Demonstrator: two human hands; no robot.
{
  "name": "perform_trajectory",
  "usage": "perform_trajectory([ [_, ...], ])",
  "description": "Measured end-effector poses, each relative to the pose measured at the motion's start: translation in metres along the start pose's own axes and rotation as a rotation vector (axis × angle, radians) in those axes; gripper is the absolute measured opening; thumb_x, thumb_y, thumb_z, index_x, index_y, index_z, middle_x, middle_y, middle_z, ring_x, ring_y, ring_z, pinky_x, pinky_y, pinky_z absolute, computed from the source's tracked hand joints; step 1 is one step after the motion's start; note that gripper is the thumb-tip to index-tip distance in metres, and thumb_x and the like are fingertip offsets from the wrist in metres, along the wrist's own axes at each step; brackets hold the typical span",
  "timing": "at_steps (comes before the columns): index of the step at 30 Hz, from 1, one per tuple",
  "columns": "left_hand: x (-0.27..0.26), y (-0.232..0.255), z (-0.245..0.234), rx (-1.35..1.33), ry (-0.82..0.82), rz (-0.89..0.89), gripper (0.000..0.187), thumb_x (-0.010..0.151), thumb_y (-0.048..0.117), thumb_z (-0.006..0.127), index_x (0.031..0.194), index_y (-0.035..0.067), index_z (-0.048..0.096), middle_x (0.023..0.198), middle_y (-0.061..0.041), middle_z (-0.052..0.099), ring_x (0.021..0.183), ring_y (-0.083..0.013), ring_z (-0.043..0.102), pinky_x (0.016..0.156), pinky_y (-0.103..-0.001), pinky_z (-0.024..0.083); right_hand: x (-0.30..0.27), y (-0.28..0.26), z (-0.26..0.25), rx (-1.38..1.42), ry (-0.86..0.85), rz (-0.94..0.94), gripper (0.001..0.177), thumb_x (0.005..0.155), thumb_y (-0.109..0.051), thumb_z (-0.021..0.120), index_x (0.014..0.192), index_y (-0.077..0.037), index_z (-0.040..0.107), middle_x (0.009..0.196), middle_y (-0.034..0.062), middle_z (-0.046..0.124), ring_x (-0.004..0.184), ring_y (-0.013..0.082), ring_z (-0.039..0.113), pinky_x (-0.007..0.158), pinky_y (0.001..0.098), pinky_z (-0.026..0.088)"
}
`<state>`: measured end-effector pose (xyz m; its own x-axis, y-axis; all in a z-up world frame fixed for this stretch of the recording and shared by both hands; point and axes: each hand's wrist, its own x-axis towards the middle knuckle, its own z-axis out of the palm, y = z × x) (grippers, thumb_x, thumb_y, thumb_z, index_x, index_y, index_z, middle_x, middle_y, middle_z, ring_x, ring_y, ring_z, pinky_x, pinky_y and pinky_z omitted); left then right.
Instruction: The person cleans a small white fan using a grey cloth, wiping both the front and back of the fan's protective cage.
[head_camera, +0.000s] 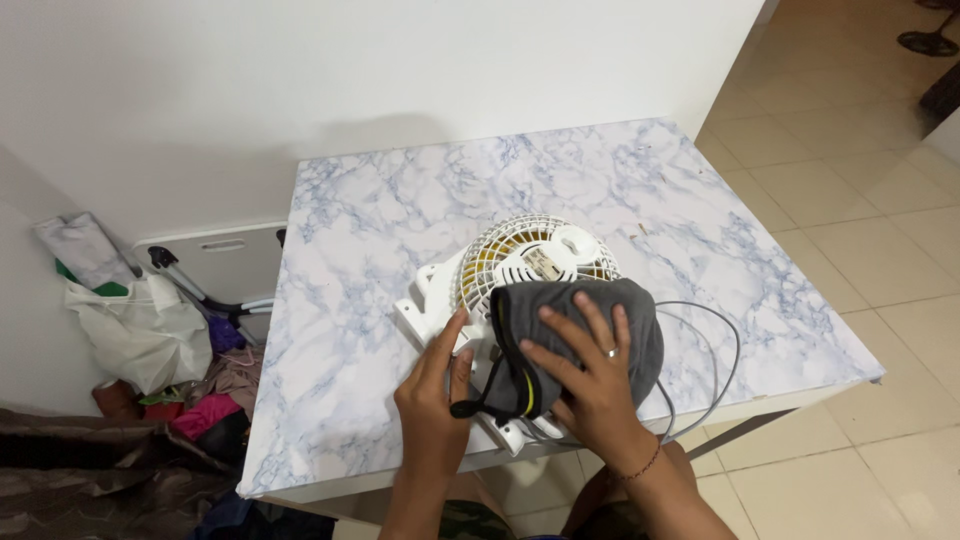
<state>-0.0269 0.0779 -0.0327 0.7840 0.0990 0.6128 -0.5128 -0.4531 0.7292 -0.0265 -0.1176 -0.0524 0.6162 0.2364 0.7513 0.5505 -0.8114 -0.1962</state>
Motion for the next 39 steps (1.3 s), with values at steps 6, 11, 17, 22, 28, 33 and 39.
perform_trajectory([
  [6,-0.008,-0.015,0.001,0.04,0.027,-0.053,0.038,0.097,0.006,0.063,0.135,0.009,0.065,0.118,-0.018,0.076,0.091,-0.0239,0.079,0.074,-0.034,0.062,-0.002,-0.013,-0.007,0.065,0.013,-0.234,0.033,0.086,-0.006,0.075,0.115,-0.022,0.073,0.134,-0.007,0.069,0.14,0.0195,0.057,0.124,0.0432,0.031],
  [11,-0.007,-0.014,0.001,0.038,0.051,-0.043,0.038,0.095,0.006,0.066,0.132,0.008,0.067,0.114,-0.017,0.077,0.094,-0.0223,0.079,0.073,-0.032,0.062,0.0,-0.033,-0.009,0.099,-0.196,-0.239,0.039,0.075,-0.004,0.072,0.113,-0.014,0.072,0.127,-0.0013,0.073,0.119,0.0155,0.067,0.092,0.036,0.046],
  [17,-0.007,-0.01,-0.004,0.022,-0.03,-0.143,0.032,0.097,0.011,0.065,0.129,0.01,0.069,0.099,-0.017,0.078,0.081,-0.0217,0.079,0.066,-0.035,0.06,-0.014,-0.022,-0.005,0.22,-0.2,-0.058,0.053,0.064,-0.019,0.085,0.115,-0.012,0.072,0.103,0.0016,0.078,0.077,0.0132,0.072,0.065,0.0331,0.042],
  [22,-0.013,-0.014,-0.001,0.021,-0.013,-0.077,0.032,0.099,0.014,0.062,0.129,0.009,0.068,0.105,-0.018,0.077,0.083,-0.0248,0.078,0.068,-0.037,0.06,-0.023,0.003,-0.01,0.257,0.029,-0.071,0.052,0.063,-0.026,0.09,0.111,-0.01,0.074,0.095,0.0027,0.078,0.072,0.0128,0.071,0.067,0.0314,0.044],
  [28,-0.02,-0.021,0.005,0.027,-0.015,-0.013,0.031,0.099,0.012,0.063,0.13,0.005,0.067,0.109,-0.018,0.078,0.094,-0.0275,0.078,0.074,-0.037,0.061,-0.023,0.033,-0.019,0.124,0.435,0.461,0.044,0.074,0.004,0.054,0.116,0.005,0.068,0.096,0.0146,0.07,0.085,0.0219,0.07,0.084,0.0285,0.054],
  [33,-0.03,-0.02,0.016,0.035,-0.133,-0.02,0.04,0.094,0.012,0.07,0.132,0.002,0.065,0.117,-0.019,0.075,0.103,-0.0266,0.077,0.081,-0.036,0.065,0.024,0.022,-0.029,0.524,0.558,0.418,0.024,0.103,-0.002,0.054,0.123,0.0,0.066,0.117,0.0159,0.069,0.101,0.023,0.067,0.097,0.0304,0.052],
  [39,-0.053,-0.031,0.024,-0.304,-0.041,-0.086,0.023,0.075,-0.005,0.064,0.098,-0.003,0.068,0.083,-0.015,0.073,0.071,-0.0249,0.073,0.062,-0.037,0.058,0.061,-0.033,-0.037,0.368,-0.16,-0.129,0.054,0.08,-0.024,0.079,0.129,-0.008,0.061,0.134,0.0082,0.067,0.138,0.0319,0.055,0.114,0.0486,0.035],
])
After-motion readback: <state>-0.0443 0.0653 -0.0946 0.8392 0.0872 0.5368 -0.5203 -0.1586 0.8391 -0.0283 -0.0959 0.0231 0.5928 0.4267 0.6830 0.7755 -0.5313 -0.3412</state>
